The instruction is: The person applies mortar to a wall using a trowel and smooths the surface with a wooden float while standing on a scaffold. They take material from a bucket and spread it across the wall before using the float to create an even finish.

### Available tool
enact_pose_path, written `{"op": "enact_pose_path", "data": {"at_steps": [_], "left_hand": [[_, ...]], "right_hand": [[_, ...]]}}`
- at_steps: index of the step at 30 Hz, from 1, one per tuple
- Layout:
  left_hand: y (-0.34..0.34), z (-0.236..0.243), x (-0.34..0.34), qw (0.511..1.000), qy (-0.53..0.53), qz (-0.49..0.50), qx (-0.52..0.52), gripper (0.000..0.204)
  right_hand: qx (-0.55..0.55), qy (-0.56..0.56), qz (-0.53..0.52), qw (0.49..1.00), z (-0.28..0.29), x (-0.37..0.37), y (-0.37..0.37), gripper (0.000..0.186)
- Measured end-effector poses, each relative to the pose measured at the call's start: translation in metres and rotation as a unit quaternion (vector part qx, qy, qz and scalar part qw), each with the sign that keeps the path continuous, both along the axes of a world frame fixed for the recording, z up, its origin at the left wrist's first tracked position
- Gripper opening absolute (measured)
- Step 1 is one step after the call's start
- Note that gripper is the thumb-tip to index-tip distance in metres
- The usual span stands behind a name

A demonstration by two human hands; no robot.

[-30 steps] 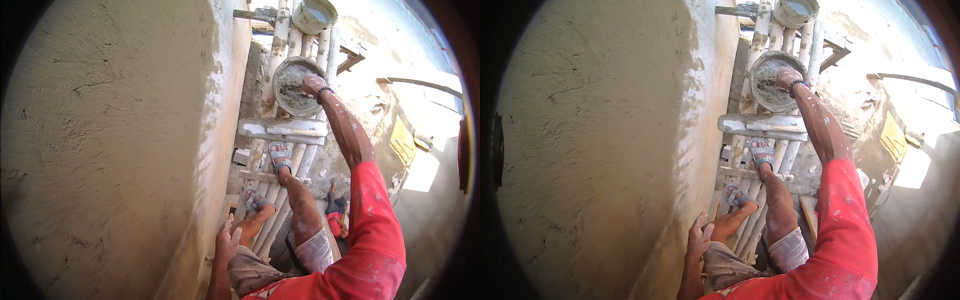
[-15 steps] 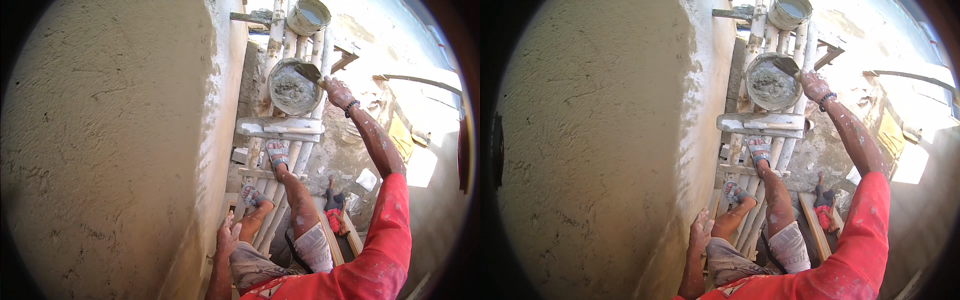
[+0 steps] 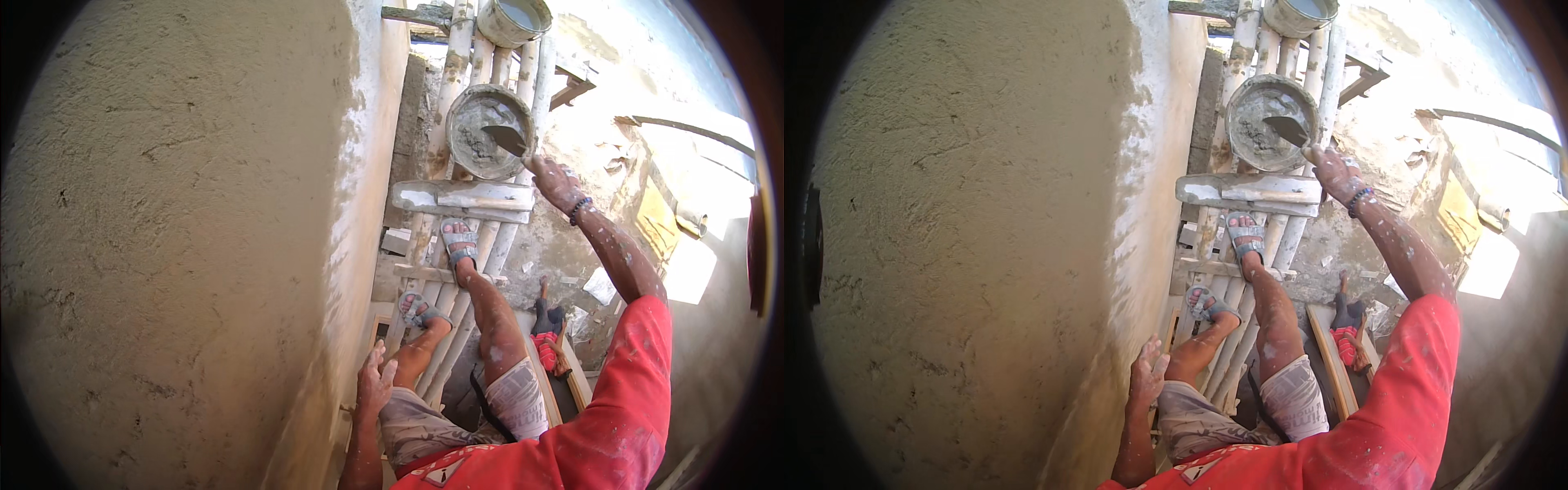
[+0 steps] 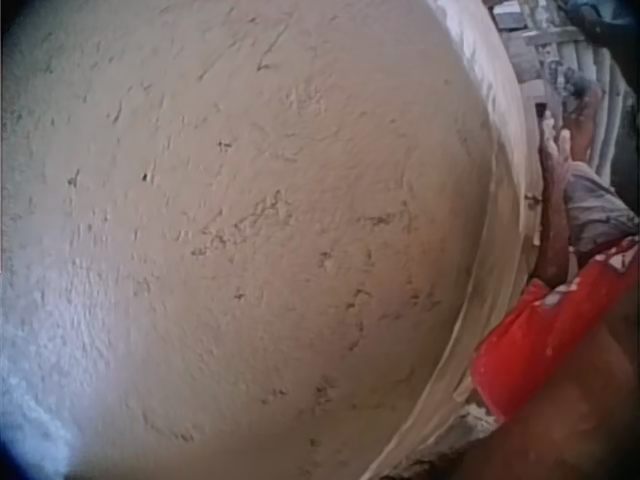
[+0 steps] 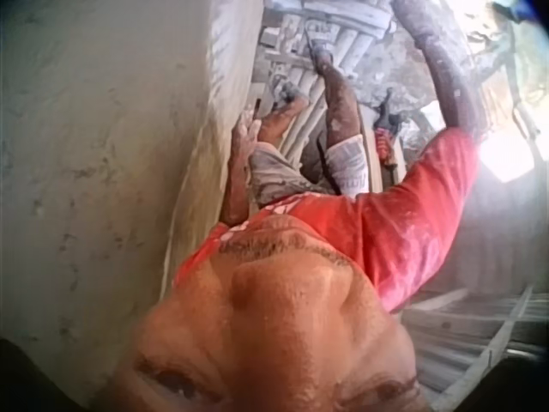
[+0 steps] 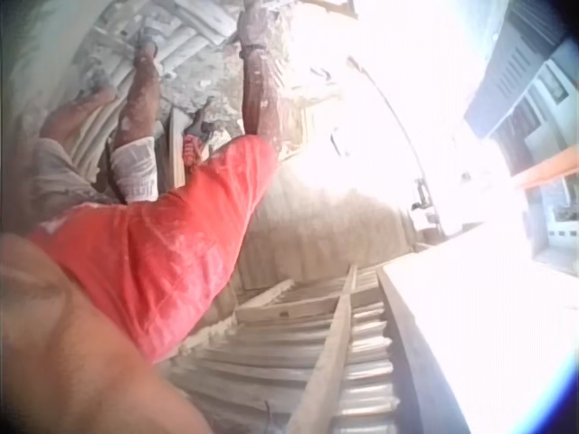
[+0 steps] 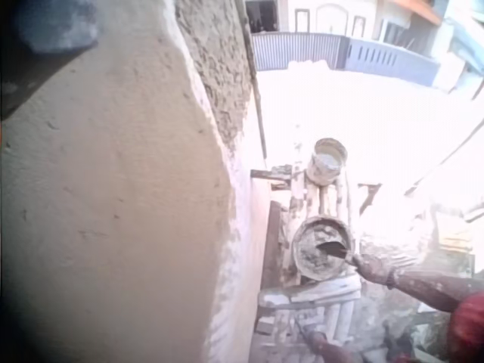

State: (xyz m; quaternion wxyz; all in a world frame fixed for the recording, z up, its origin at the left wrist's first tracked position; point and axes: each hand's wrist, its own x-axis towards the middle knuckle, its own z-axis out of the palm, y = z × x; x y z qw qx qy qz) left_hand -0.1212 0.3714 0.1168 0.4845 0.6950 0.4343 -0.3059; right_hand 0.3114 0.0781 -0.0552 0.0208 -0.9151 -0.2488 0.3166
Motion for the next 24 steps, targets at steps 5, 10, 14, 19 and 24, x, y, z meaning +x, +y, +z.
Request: {"op": "enact_pose_path", "data": {"at_steps": [5, 10, 14, 19, 24], "left_hand": [[0.004, -0.001, 0.007, 1.000, -0.005, -0.004, -0.009, 0.056], [0.009, -0.005, 0.004, 1.000, 0.007, 0.006, 0.006, 0.062], [0.009, -0.004, 0.008, 0.999, -0.017, 0.028, 0.008, 0.063], [0.016, 0.004, 0.017, 0.999, 0.031, -0.020, 0.021, 0.058], [0.021, -0.003, -0.006, 0.999, 0.015, -0.041, 0.026, 0.059]], "right_hand": [[-0.064, 0.044, -0.195, 0.978, -0.019, 0.011, -0.039, 0.031], [0.064, 0.156, -0.308, 0.936, -0.076, -0.002, 0.004, 0.031], [0.162, 0.224, -0.400, 0.874, -0.131, -0.020, 0.035, 0.027], [0.285, 0.237, -0.483, 0.793, -0.131, -0.046, 0.046, 0.025], [0.374, 0.196, -0.509, 0.751, -0.139, -0.085, 0.017, 0.030]]}}
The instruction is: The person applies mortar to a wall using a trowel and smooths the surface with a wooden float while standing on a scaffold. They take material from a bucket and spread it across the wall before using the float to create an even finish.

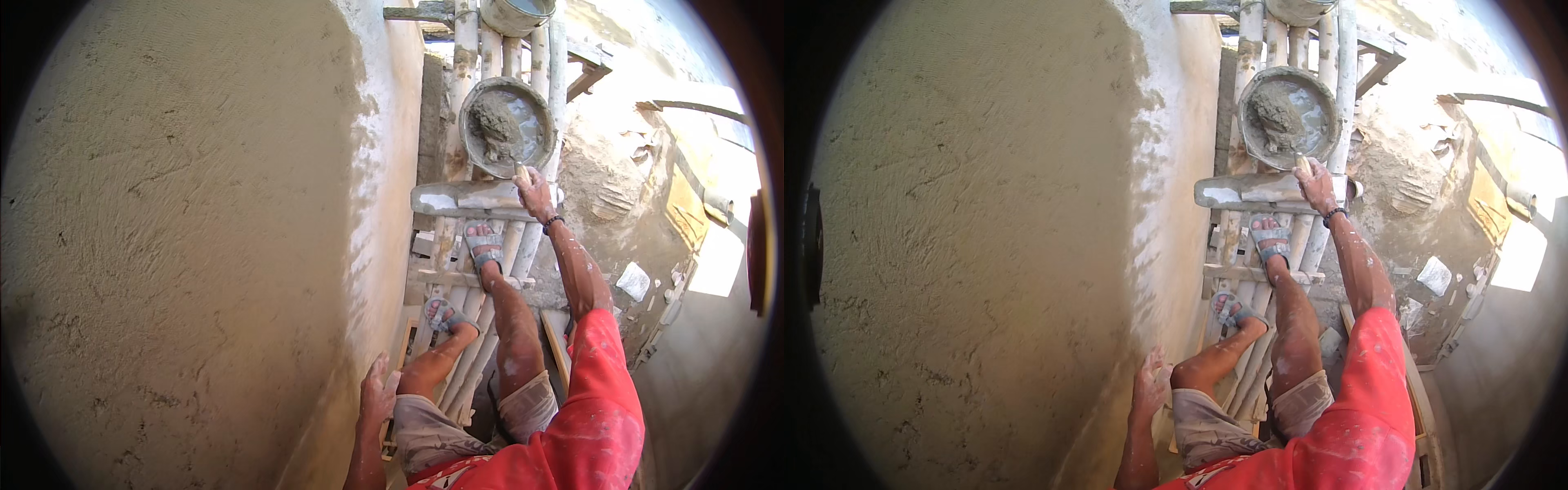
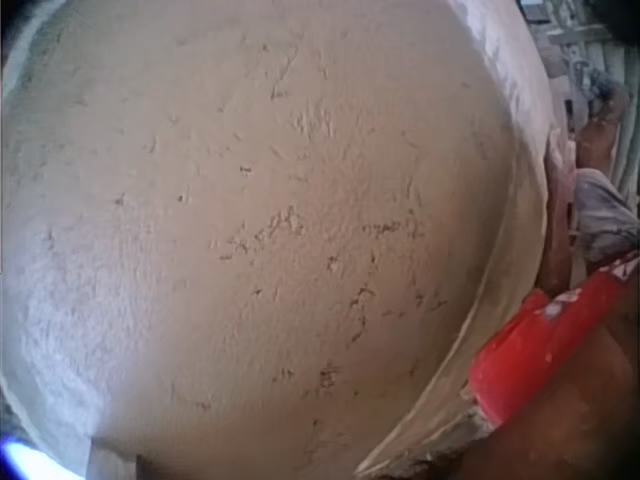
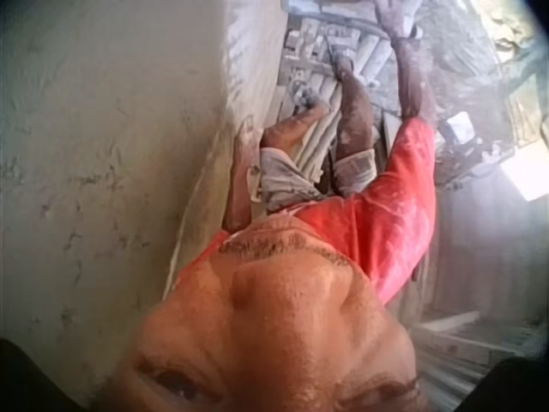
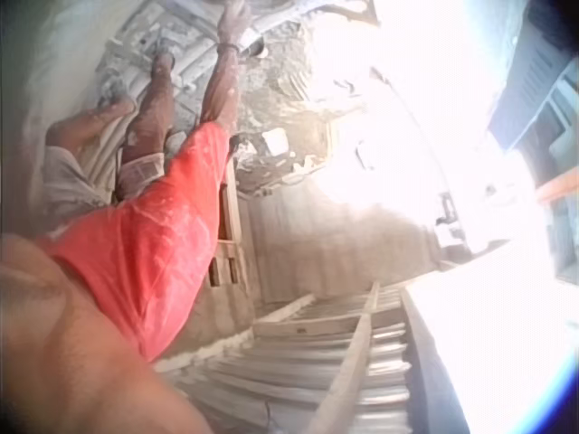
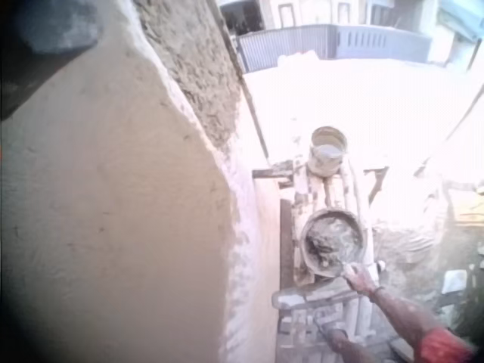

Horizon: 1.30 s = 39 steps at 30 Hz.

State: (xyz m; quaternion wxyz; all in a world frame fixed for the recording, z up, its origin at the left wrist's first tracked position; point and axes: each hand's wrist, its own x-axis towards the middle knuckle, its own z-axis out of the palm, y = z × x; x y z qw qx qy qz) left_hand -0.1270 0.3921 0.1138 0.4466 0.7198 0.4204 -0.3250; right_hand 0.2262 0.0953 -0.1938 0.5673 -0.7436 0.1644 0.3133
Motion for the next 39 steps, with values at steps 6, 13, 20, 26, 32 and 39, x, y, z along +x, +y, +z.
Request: {"op": "enact_pose_path", "data": {"at_steps": [6, 13, 20, 26, 32, 39], "left_hand": [[-0.004, -0.005, 0.005, 0.999, -0.012, -0.029, 0.013, 0.061], [-0.001, 0.000, -0.006, 0.999, -0.030, -0.043, 0.011, 0.063], [0.003, 0.014, -0.017, 0.997, -0.048, -0.045, 0.038, 0.059], [0.006, 0.101, -0.032, 0.983, -0.128, -0.093, 0.088, 0.054], [0.026, 0.312, -0.029, 0.854, -0.384, -0.031, 0.349, 0.031], [0.084, 0.497, -0.080, 0.450, -0.466, -0.100, 0.755, 0.046]], "right_hand": [[-0.033, -0.023, -0.016, 0.999, -0.022, -0.010, -0.004, 0.024], [0.080, 0.003, -0.098, 0.992, 0.004, -0.015, 0.022, 0.024], [0.040, -0.009, -0.084, 0.996, 0.026, 0.000, 0.037, 0.023], [0.173, 0.008, -0.172, 0.970, 0.152, -0.038, 0.057, 0.016], [0.409, -0.049, -0.254, 0.875, 0.369, -0.058, 0.143, 0.027], [0.624, -0.034, -0.320, 0.712, 0.546, -0.035, 0.206, 0.033]]}}
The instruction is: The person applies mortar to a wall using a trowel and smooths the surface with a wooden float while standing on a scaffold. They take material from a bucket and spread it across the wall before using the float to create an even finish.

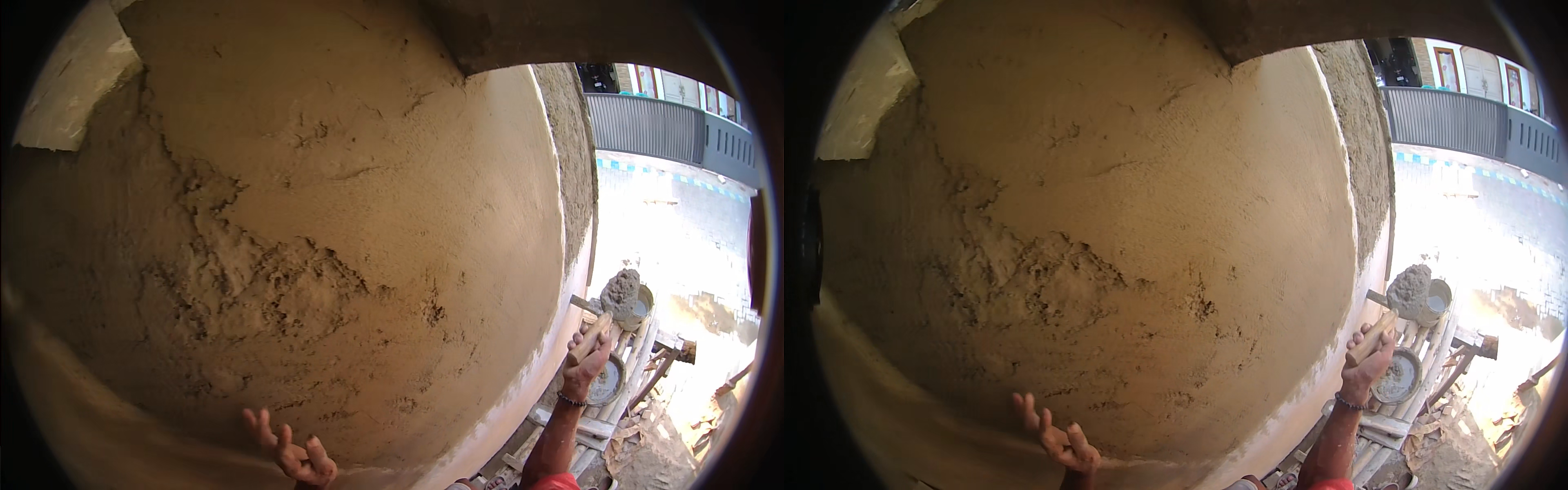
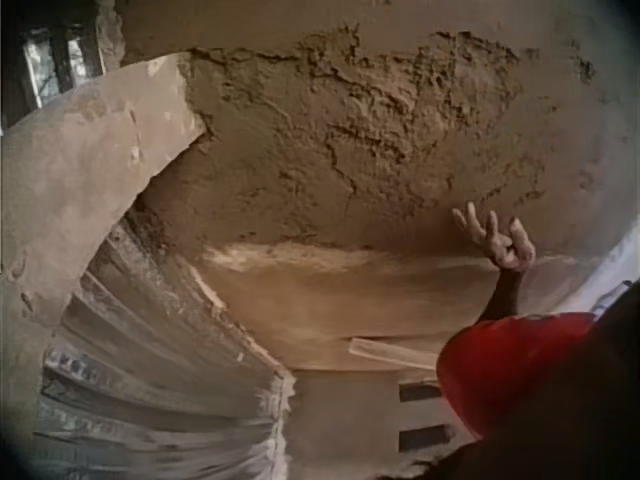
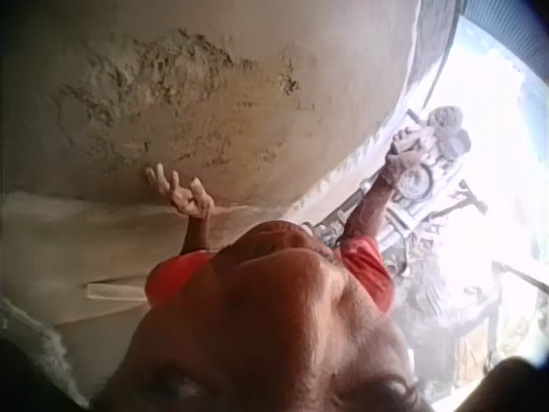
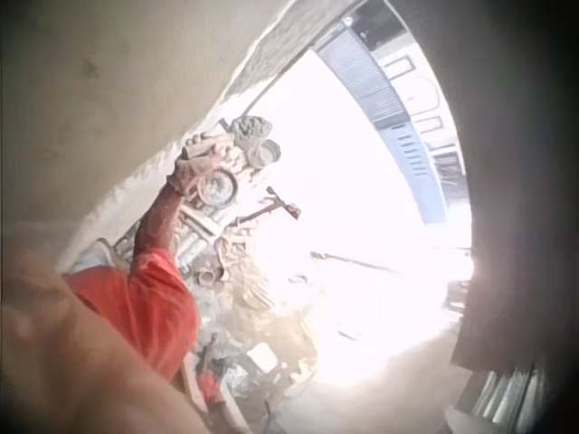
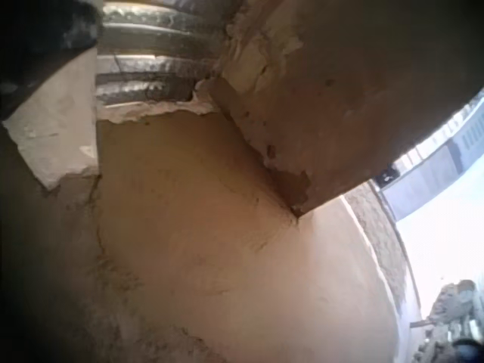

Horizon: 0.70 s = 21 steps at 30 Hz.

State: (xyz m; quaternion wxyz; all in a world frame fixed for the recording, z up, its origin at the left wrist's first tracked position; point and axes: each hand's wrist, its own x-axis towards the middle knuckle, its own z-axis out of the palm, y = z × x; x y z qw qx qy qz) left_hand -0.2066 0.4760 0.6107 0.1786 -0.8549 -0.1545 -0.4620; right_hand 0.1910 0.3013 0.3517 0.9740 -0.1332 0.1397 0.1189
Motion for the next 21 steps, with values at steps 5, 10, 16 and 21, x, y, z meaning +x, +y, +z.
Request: {"op": "enact_pose_path", "data": {"at_steps": [5, 10, 16, 21], "left_hand": [[0.028, 0.033, -0.046, 0.976, -0.026, 0.187, 0.109, 0.051], [0.038, 0.031, -0.052, 0.971, -0.023, 0.189, 0.146, 0.055], [0.039, 0.029, -0.057, 0.979, -0.030, 0.153, 0.133, 0.053], [0.040, 0.028, -0.062, 0.979, -0.025, 0.153, 0.133, 0.049]], "right_hand": [[0.054, -0.074, -0.127, 0.988, 0.135, -0.024, 0.035, 0.027], [-0.179, -0.173, -0.359, 0.900, 0.210, -0.038, 0.040, 0.035], [-0.318, -0.242, -0.574, 0.715, 0.274, -0.029, 0.031, 0.038], [-0.186, -0.275, -0.502, 0.799, 0.313, -0.014, 0.093, 0.052]]}}
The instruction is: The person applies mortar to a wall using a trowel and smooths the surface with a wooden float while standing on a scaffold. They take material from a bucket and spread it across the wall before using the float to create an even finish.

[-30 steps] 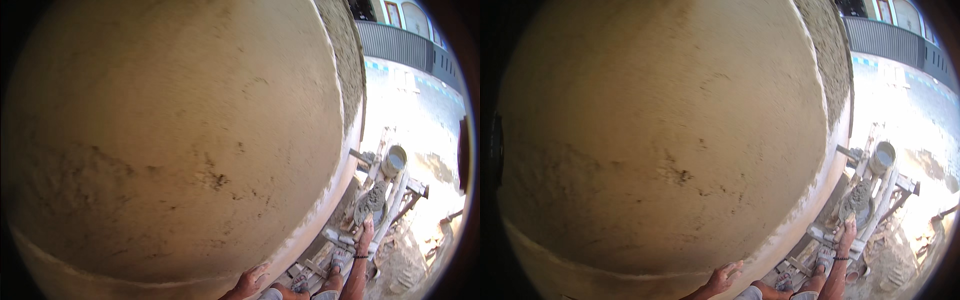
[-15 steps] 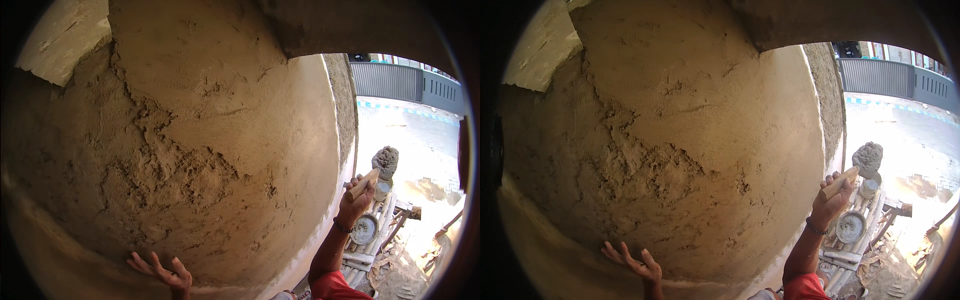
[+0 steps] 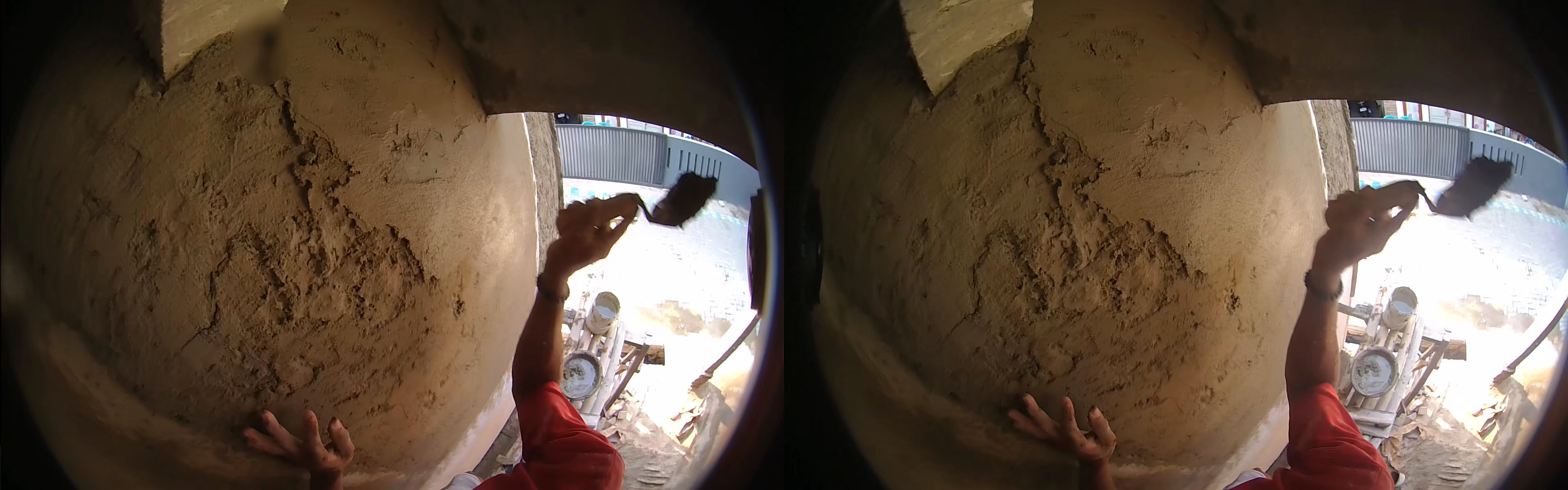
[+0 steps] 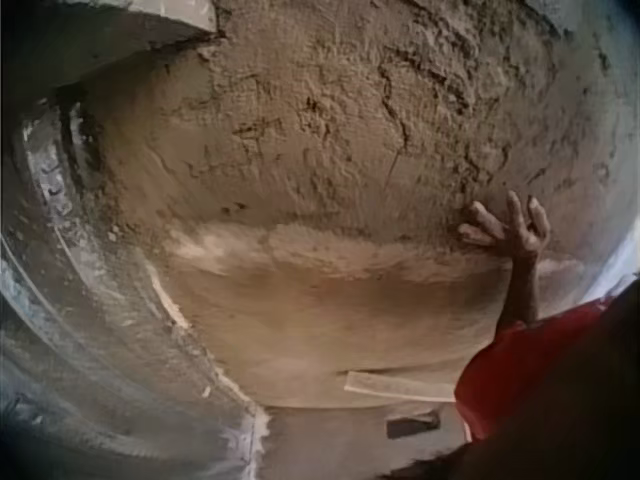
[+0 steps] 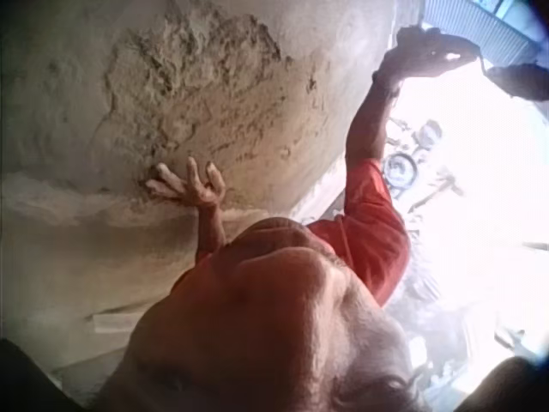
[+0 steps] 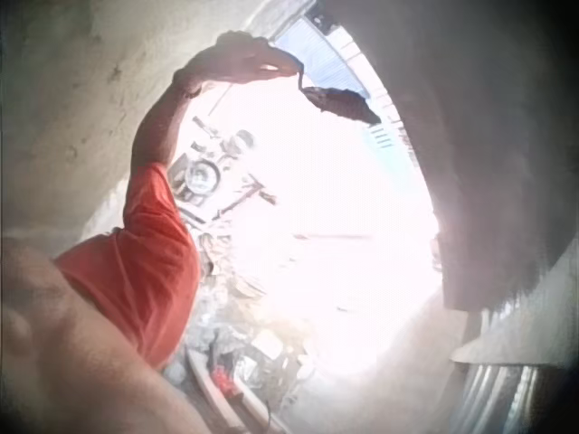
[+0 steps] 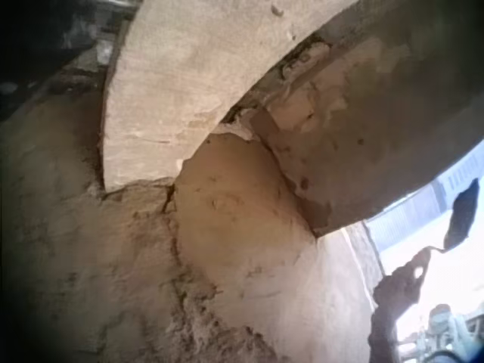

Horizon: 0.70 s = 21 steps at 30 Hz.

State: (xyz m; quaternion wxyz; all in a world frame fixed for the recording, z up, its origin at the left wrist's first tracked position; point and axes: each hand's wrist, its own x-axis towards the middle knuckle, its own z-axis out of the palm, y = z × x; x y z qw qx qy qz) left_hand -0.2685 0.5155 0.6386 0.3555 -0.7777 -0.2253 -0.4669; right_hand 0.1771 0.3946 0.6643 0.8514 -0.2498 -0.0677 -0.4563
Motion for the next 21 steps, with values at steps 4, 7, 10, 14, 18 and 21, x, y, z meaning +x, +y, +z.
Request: {"op": "enact_pose_path", "data": {"at_steps": [4, 7, 10, 14, 18, 21], "left_hand": [[0.004, -0.006, 0.001, 1.000, -0.007, -0.013, -0.011, 0.047], [0.004, 0.001, -0.002, 1.000, -0.016, -0.010, -0.009, 0.047], [-0.001, 0.003, 0.000, 1.000, -0.012, 0.004, -0.023, 0.046], [-0.003, 0.004, -0.001, 1.000, 0.000, 0.022, -0.022, 0.044], [-0.004, 0.007, 0.003, 1.000, 0.002, 0.012, -0.014, 0.042], [-0.004, 0.006, 0.008, 1.000, 0.006, 0.012, -0.008, 0.041]], "right_hand": [[-0.519, 0.071, 0.024, 0.852, 0.011, -0.006, 0.075, 0.051], [-0.503, -0.034, 0.010, 0.863, -0.029, -0.044, 0.073, 0.051], [-0.471, 0.002, 0.144, 0.870, -0.053, -0.065, 0.049, 0.049], [-0.381, 0.027, 0.420, 0.823, -0.049, -0.069, 0.012, 0.048], [-0.296, -0.044, 0.511, 0.806, -0.036, -0.022, -0.006, 0.045], [-0.356, -0.050, 0.427, 0.830, -0.007, 0.023, -0.019, 0.051]]}}
